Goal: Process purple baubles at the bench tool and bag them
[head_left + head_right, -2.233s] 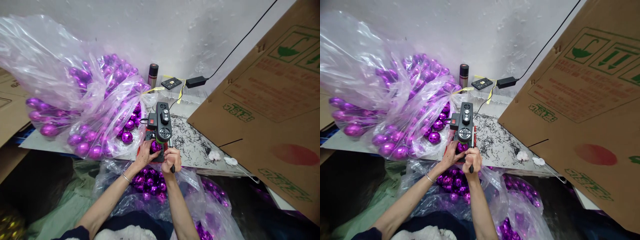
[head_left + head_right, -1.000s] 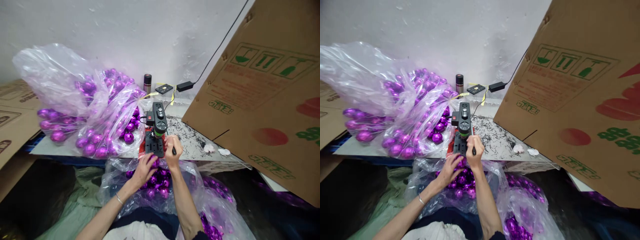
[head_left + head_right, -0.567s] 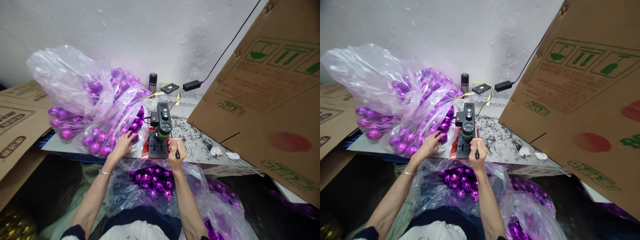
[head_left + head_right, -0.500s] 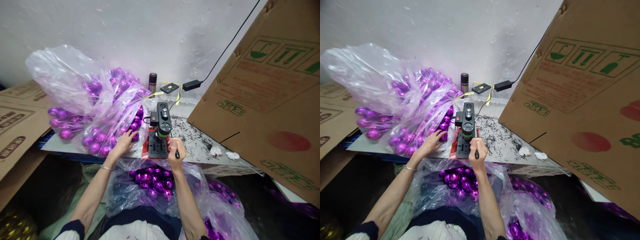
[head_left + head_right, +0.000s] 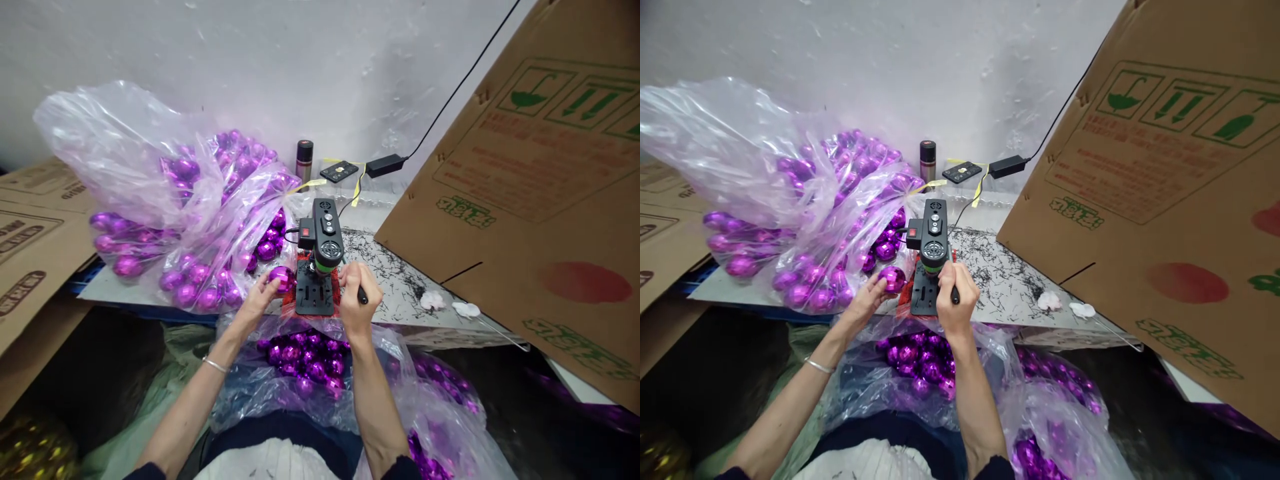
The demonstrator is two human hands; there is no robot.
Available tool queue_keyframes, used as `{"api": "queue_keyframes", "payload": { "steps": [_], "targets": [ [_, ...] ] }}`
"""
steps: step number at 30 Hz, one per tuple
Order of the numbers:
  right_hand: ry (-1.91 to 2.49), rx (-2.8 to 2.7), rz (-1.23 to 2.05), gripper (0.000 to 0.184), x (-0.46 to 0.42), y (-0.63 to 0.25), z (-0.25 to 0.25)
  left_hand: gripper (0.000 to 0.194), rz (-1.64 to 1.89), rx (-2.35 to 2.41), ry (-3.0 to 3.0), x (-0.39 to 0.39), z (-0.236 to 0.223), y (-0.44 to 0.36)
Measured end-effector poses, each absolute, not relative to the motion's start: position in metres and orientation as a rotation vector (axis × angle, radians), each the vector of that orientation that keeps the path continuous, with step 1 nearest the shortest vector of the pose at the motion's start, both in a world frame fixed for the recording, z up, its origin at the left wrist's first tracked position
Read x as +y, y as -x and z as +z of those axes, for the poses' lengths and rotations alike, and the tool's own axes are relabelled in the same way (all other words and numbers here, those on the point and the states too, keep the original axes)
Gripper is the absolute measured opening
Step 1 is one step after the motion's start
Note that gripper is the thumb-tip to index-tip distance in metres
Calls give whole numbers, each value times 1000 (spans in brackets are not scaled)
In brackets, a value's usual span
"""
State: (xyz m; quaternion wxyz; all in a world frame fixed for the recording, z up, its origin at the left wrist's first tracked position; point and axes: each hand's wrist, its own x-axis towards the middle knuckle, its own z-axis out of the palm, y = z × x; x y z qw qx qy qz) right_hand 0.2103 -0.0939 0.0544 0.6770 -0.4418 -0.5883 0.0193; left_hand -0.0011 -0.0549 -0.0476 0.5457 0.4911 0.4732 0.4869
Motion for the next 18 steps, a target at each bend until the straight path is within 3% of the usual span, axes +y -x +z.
{"api": "queue_keyframes", "payload": {
  "steps": [7, 18],
  "targets": [
    [1028, -1380, 38, 41, -95, -212, 65, 64, 1040, 1245, -1464, -58, -84, -44],
    [1017, -1384, 46, 36, -100, -214, 56, 58, 1048, 1321, -2006, -47, -84, -60]
  ]
}}
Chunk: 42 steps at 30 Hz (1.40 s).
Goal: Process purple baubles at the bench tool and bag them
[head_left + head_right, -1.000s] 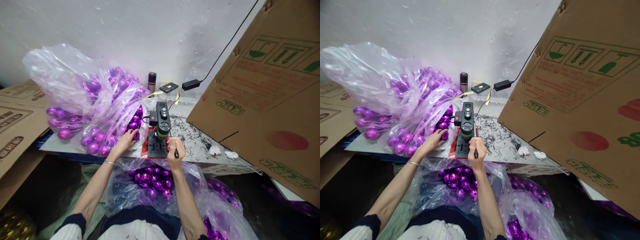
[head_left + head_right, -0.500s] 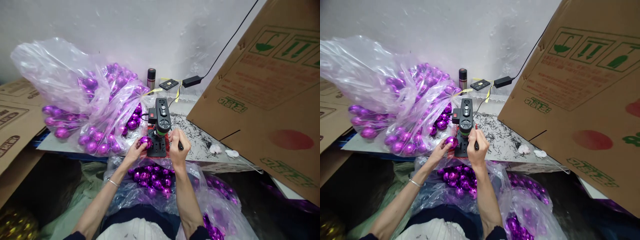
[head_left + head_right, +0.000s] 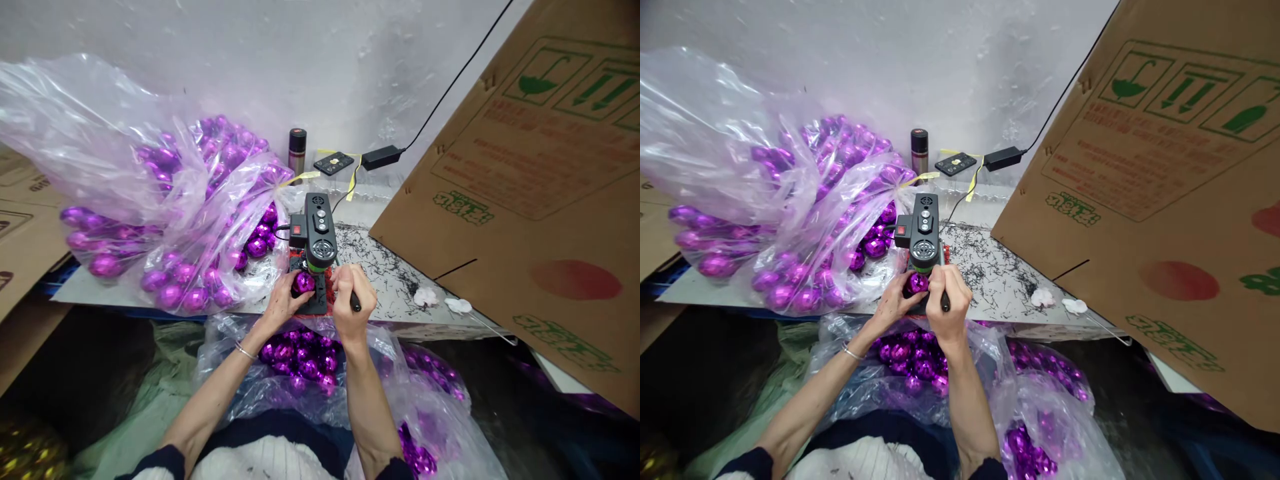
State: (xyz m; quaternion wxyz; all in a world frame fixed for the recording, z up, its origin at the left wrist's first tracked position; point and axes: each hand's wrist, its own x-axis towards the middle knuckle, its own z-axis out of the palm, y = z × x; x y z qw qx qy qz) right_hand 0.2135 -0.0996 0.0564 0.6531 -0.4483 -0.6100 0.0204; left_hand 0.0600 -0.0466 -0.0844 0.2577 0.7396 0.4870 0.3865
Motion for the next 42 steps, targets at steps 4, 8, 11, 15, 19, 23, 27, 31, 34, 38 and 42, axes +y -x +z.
{"api": "queue_keyframes", "payload": {
  "steps": [4, 8, 11, 15, 19, 23, 27, 31, 34, 38, 42],
  "targets": [
    [1009, -1384, 42, 35, -100, -213, 52, 58, 1037, 1288, -2090, -46, -82, -61],
    [996, -1377, 32, 31, -102, -213, 49, 57, 1014, 1318, -2122, -44, -85, -67],
    [998, -1407, 28, 31, -104, -214, 47, 61, 1026, 1340, -2103, -45, -94, -73],
    [1008, -1447, -8, 31, -107, -216, 42, 63, 1060, 1329, -2082, -47, -106, -74],
    [1022, -1441, -44, 31, -108, -216, 35, 62, 1090, 1311, -2080, -47, -109, -73],
    [1031, -1442, -58, 31, -108, -216, 35, 62, 1084, 1311, -2090, -48, -109, -72],
    [1022, -1445, -65, 33, -109, -216, 37, 74, 1079, 1338, -2107, -51, -108, -73],
    [1030, -1451, -65, 32, -109, -215, 38, 69, 1109, 1361, -2095, -53, -106, -77],
    [1032, -1449, -45, 31, -110, -215, 37, 56, 1099, 1370, -2104, -53, -103, -79],
    [1024, -1445, -44, 31, -111, -217, 29, 50, 1065, 1386, -2124, -54, -100, -80],
    [1019, -1447, -77, 31, -110, -217, 10, 51, 1048, 1384, -2127, -56, -98, -80]
  ]
}}
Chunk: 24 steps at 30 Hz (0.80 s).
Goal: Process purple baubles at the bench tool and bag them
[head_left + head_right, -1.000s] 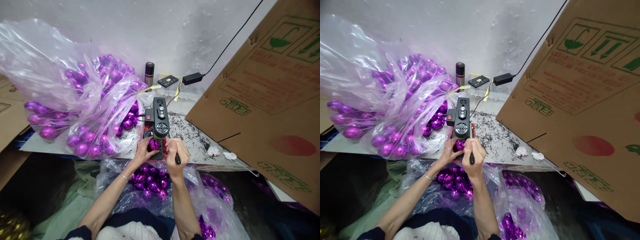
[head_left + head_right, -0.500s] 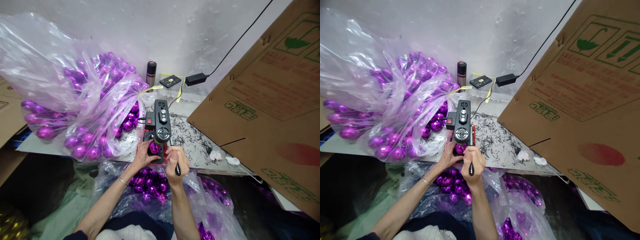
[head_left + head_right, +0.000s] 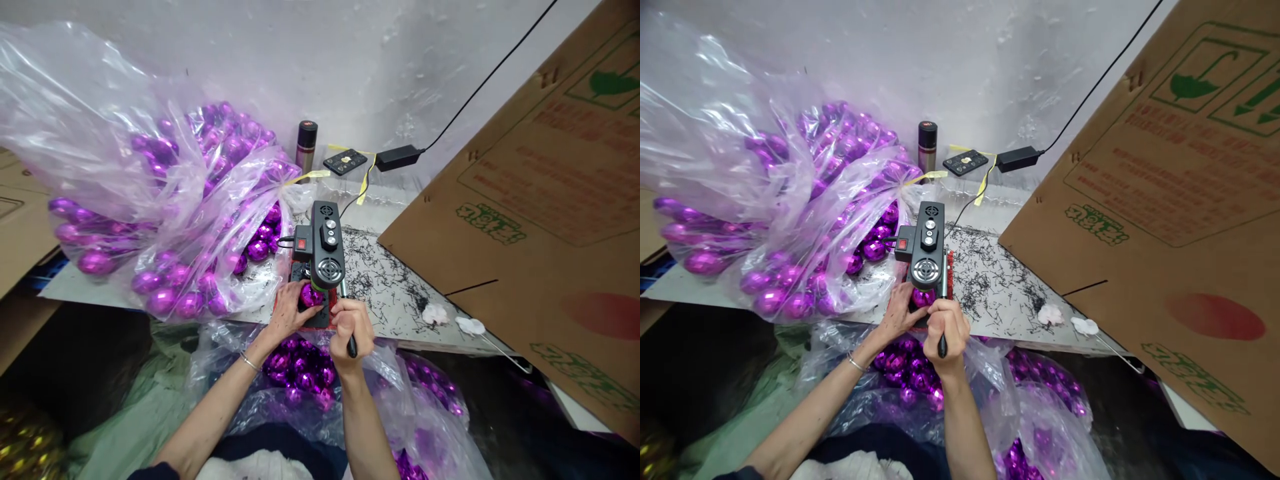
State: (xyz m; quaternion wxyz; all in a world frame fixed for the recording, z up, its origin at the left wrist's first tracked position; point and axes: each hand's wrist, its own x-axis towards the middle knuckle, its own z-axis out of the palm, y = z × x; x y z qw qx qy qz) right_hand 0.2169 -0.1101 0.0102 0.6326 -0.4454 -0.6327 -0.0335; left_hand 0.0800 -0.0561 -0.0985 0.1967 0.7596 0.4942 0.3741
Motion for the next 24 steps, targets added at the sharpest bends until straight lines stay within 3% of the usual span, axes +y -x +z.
{"api": "queue_keyframes", "payload": {
  "steps": [8, 24],
  "targets": [
    [946, -1380, -162, 34, -101, -212, -21, 52, 1006, 1379, -2115, -57, -96, -79],
    [980, -1343, -156, 36, -103, -213, -33, 61, 1052, 1380, -2137, -57, -104, -83]
  ]
}}
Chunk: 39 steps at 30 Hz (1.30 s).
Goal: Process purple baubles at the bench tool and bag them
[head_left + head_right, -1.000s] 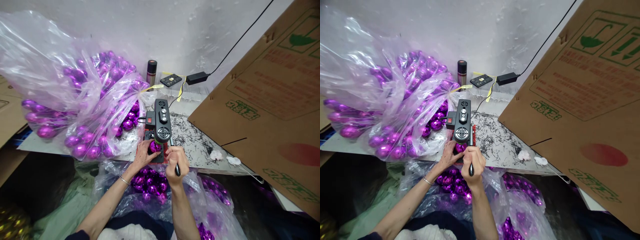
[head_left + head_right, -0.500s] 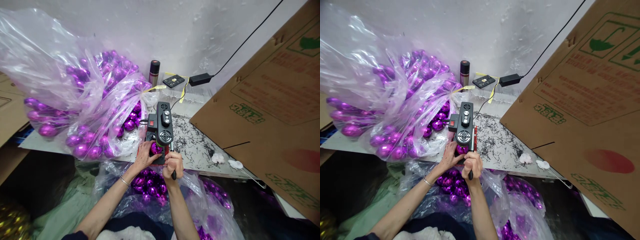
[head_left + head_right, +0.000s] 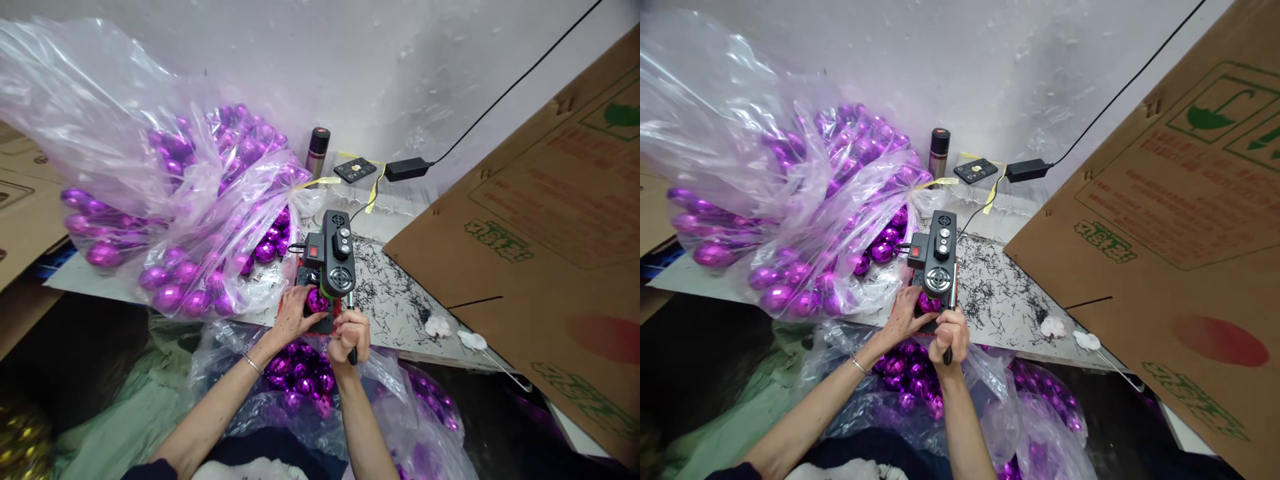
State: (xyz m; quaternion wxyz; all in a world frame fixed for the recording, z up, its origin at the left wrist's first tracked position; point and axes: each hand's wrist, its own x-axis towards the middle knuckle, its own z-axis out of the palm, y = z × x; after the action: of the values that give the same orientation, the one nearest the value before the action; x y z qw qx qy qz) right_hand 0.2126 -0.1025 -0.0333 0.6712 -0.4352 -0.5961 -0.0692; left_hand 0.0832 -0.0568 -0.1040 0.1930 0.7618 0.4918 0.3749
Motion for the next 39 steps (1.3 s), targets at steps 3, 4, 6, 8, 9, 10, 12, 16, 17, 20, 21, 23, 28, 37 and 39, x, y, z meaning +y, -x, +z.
{"api": "queue_keyframes", "payload": {
  "steps": [3, 4, 6, 8, 9, 10, 12, 16, 17, 20, 21, 23, 28, 37, 39],
  "targets": [
    [977, -1344, -141, 35, -103, -215, -36, 64, 1051, 1366, -2123, -57, -105, -85],
    [964, -1337, -140, 34, -103, -216, -36, 65, 1051, 1361, -2114, -56, -106, -86],
    [932, -1328, -137, 34, -101, -216, -36, 67, 1054, 1348, -2092, -56, -107, -87],
    [917, -1319, -144, 34, -99, -216, -36, 68, 1055, 1330, -2070, -55, -107, -87],
    [919, -1315, -151, 34, -98, -216, -38, 68, 1051, 1322, -2060, -55, -107, -87],
    [924, -1314, -157, 35, -98, -217, -39, 69, 1043, 1315, -2051, -55, -107, -87],
    [926, -1339, -177, 35, -97, -218, -43, 70, 1027, 1300, -2039, -55, -107, -86],
    [895, -1425, -214, 36, -96, -219, -35, 66, 1017, 1279, -2030, -51, -105, -86],
    [891, -1413, -211, 38, -95, -219, -27, 65, 1019, 1278, -2029, -49, -104, -86],
    [939, -1308, -109, 41, -97, -216, 7, 65, 1033, 1259, -2040, -50, -104, -85],
    [989, -1283, -29, 40, -98, -215, 19, 66, 1042, 1240, -2055, -54, -105, -84],
    [1053, -1243, 77, 40, -100, -213, 37, 68, 1063, 1181, -2112, -69, -107, -79],
    [1055, -1245, 74, 41, -105, -211, 33, 96, 1081, 1094, -2235, -113, -99, -48],
    [985, -1294, -19, 40, -103, -209, 18, 65, 809, 1707, -2301, 32, -49, 13],
    [983, -1315, -30, 40, -103, -209, 19, 61, 678, 1752, -2274, 51, -48, 18]
  ]
}}
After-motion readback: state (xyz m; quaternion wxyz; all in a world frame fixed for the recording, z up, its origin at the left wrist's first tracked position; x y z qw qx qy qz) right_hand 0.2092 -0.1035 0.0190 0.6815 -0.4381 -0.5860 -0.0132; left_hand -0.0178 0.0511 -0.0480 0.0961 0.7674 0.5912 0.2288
